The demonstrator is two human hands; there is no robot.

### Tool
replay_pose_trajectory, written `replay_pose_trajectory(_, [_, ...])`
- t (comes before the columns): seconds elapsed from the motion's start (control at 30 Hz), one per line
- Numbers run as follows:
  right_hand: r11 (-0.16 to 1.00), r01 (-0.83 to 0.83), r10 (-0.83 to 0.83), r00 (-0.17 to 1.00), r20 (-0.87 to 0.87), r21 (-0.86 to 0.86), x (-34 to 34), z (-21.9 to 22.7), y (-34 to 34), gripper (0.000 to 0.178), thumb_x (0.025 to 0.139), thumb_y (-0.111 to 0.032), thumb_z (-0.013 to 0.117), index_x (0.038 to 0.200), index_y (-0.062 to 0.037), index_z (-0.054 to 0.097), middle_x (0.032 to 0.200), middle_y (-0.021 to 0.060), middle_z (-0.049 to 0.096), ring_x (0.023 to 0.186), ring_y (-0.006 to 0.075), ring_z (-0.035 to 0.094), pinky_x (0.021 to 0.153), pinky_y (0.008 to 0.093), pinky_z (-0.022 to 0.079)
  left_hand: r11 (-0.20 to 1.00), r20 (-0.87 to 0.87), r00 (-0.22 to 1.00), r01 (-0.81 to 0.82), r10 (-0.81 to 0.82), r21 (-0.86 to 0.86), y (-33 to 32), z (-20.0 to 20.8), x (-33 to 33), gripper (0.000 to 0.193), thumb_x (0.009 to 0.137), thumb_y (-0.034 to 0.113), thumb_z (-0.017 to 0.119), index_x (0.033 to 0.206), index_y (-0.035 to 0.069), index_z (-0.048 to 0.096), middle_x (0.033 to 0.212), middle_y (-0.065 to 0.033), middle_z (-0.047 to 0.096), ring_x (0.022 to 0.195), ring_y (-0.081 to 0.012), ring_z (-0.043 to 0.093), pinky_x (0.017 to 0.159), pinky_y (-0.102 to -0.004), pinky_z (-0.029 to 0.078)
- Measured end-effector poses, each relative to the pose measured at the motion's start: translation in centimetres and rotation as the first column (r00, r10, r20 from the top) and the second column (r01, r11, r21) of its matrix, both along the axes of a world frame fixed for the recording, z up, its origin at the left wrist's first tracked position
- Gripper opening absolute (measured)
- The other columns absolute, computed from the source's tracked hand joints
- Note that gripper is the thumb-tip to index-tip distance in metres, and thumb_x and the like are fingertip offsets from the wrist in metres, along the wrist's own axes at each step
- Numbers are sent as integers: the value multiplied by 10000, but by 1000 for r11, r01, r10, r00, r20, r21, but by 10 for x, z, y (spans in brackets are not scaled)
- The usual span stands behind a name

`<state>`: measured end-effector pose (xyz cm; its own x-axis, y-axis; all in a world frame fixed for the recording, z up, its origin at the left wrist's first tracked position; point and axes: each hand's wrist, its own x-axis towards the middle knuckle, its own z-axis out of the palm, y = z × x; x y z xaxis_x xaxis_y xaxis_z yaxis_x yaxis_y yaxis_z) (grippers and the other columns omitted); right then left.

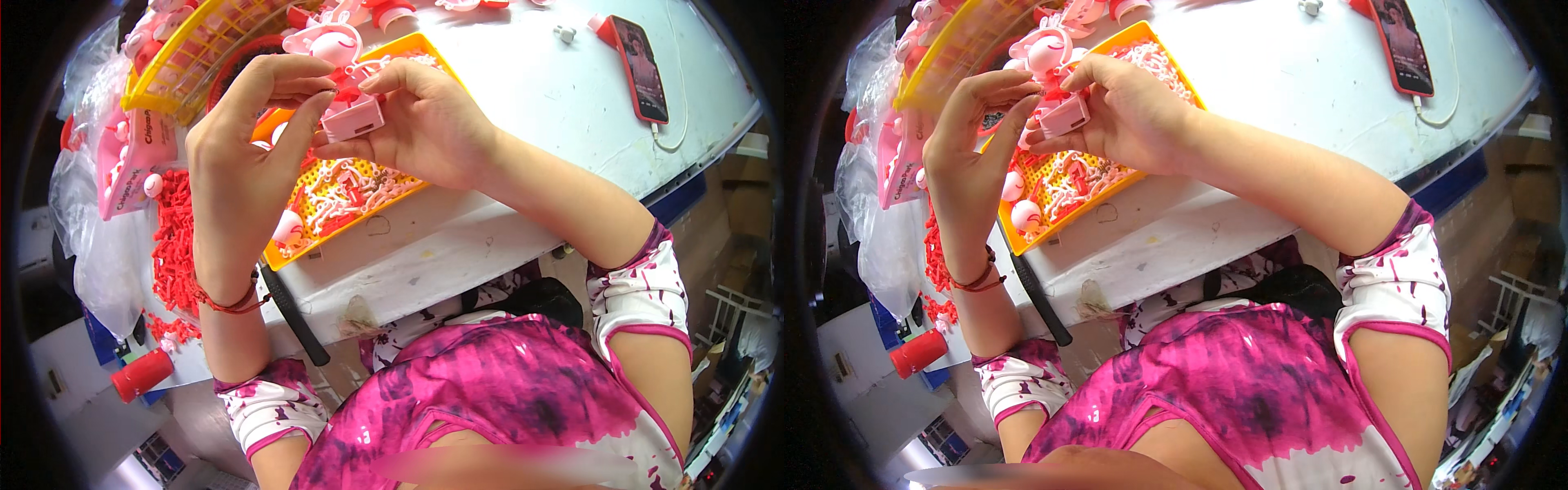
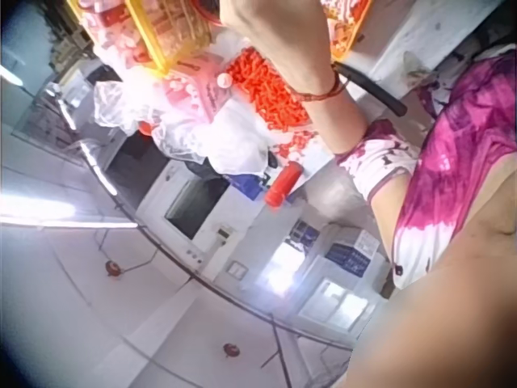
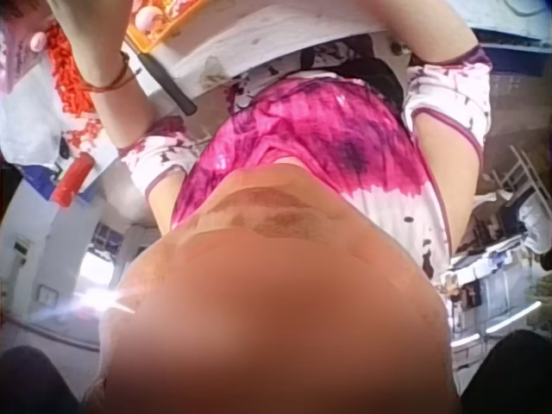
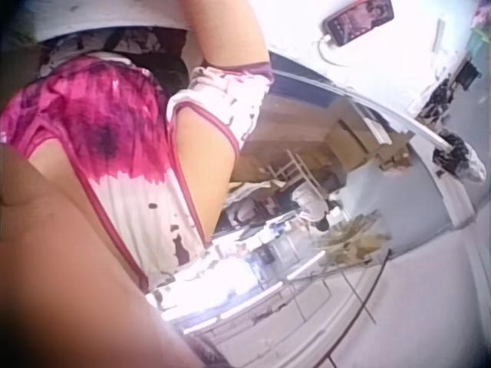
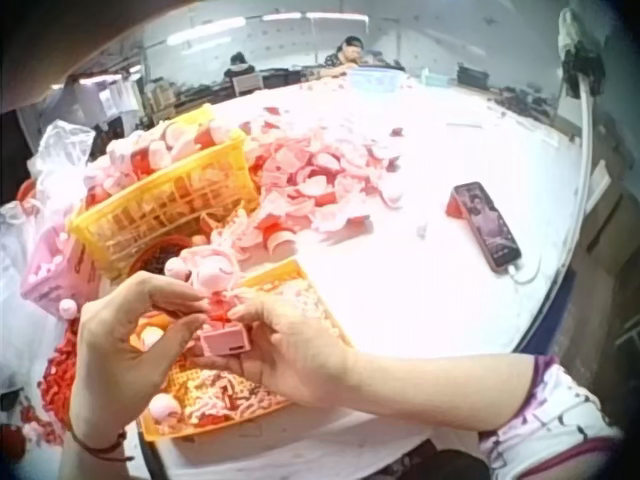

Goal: The person assembles small pink plastic toy figures by hand, snapping their body parts together.

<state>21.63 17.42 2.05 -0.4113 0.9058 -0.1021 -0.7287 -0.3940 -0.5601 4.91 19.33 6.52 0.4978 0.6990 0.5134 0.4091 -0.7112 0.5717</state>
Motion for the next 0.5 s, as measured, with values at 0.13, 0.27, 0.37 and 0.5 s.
replay_pose_trajectory(0.13, [999,-24,24,1000,-14,27,-1,-1,0,372,966,-197,338,1206,20,522,1189,155,602,1131,283,597,1050,477,448,998,-68,998,-3,8,60,-2,0,3,190,831,-42,643,1015,4,634,898,-78,691,854,-160,691,747,-277,543])
replay_pose_trajectory(0.27, [991,-94,109,982,-156,99,0,-16,6,275,924,-139,401,1129,5,513,1113,124,598,1043,216,611,1010,435,492,989,-139,989,-19,40,146,-2,-6,2,197,826,-24,650,1018,17,634,914,-100,684,860,-197,695,749,-300,543])
replay_pose_trajectory(0.37, [990,-100,119,973,-200,102,0,-16,6,279,931,-143,392,1129,8,516,1114,126,597,1053,225,607,1024,440,479,987,-142,989,-21,44,162,-2,-6,3,208,824,-21,652,1028,20,637,920,-104,683,859,-202,694,750,-307,542])
replay_pose_trajectory(0.5, [991,-99,114,975,-192,87,0,-18,7,283,936,-152,388,1128,9,520,1116,132,597,1049,233,610,1019,434,484,992,-98,995,2,10,122,-2,-4,3,256,818,-17,660,1070,28,647,919,-104,683,864,-205,693,749,-315,542])
